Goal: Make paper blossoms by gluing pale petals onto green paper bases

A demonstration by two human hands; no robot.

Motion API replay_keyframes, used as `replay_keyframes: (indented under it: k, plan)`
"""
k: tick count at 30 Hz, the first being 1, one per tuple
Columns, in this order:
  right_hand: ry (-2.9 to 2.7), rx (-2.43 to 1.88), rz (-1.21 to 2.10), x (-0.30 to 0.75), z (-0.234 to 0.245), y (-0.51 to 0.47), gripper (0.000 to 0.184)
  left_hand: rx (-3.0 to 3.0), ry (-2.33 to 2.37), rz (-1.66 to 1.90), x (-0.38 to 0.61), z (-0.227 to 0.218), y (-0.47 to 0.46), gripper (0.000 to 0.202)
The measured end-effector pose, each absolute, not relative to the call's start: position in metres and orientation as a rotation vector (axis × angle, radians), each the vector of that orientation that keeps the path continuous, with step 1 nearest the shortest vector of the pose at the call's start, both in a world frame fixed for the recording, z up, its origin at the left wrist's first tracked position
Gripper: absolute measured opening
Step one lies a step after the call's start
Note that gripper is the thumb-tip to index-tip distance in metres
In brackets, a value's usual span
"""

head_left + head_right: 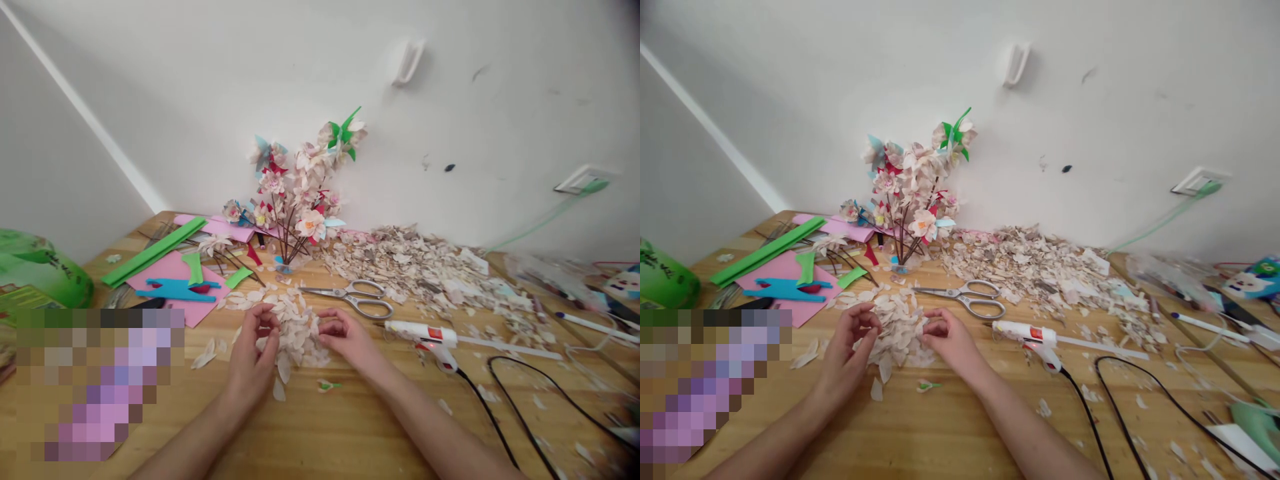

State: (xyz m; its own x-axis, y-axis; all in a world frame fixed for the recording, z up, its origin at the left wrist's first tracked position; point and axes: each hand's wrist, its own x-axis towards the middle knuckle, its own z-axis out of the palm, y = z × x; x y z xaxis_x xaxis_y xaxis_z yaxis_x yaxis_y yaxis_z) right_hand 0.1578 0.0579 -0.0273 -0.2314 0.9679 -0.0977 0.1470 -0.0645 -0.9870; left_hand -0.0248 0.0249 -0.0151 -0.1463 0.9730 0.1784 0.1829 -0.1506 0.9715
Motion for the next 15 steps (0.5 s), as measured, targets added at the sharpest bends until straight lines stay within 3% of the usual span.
replay_keyframes:
  k: [4,10,15]
  plan:
    - [-1.504,-1.280,1.226,0.153,-0.023,0.050,0.034,1.393,1.332,1.411,-0.025,-0.019,0.025,0.025]
    - [-2.137,-1.073,0.327,0.149,-0.014,0.031,0.036,1.256,1.205,1.311,-0.018,-0.017,0.020,0.028]
    - [-2.280,-0.863,0.016,0.145,-0.014,0.024,0.037,0.895,1.080,1.107,-0.012,-0.012,0.016,0.038]
